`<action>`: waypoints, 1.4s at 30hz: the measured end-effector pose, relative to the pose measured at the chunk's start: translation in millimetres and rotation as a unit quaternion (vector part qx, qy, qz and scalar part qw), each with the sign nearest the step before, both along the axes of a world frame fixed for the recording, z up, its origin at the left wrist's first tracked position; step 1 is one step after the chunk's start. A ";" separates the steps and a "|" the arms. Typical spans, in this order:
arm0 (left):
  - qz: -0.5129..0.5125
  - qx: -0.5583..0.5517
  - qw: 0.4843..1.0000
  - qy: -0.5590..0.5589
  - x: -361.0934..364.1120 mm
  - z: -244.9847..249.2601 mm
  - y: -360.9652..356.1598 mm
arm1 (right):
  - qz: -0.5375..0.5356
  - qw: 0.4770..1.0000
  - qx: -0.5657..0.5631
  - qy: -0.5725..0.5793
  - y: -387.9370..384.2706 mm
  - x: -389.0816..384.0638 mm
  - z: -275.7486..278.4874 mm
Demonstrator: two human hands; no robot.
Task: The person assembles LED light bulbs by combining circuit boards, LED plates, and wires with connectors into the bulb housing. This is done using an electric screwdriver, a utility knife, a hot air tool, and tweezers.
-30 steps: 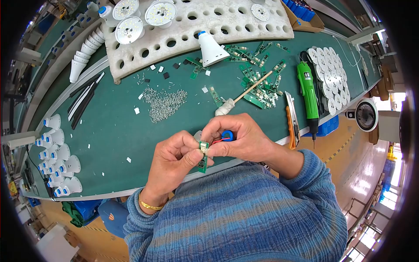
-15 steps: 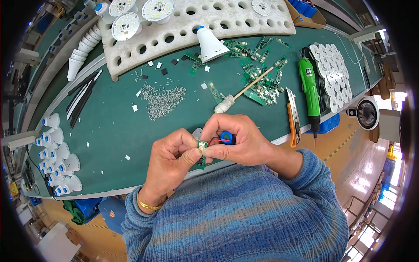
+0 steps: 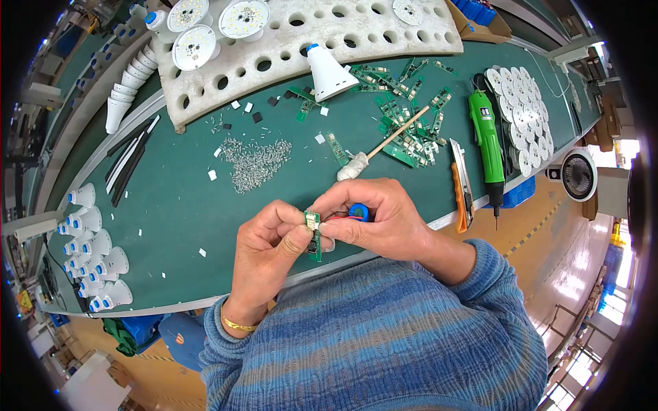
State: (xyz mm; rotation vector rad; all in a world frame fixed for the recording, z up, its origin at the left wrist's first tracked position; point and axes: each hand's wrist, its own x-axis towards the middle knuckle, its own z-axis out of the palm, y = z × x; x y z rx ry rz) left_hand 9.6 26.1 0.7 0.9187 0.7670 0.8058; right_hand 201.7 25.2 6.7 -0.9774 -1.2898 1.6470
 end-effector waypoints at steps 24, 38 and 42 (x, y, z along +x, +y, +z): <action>-0.003 -0.008 1.000 0.023 -1.0 -1.0 -3.8 | 0.003 1.000 0.012 -0.021 -3.2 2.1 -8.0; 0.074 0.004 0.996 0.052 0.7 -5.1 -3.6 | -0.029 0.999 0.030 -0.033 2.3 -0.4 -12.8; 0.111 -0.022 0.992 0.053 1.6 -8.6 -1.7 | 0.015 0.998 -0.019 -0.053 -2.0 -2.5 -6.5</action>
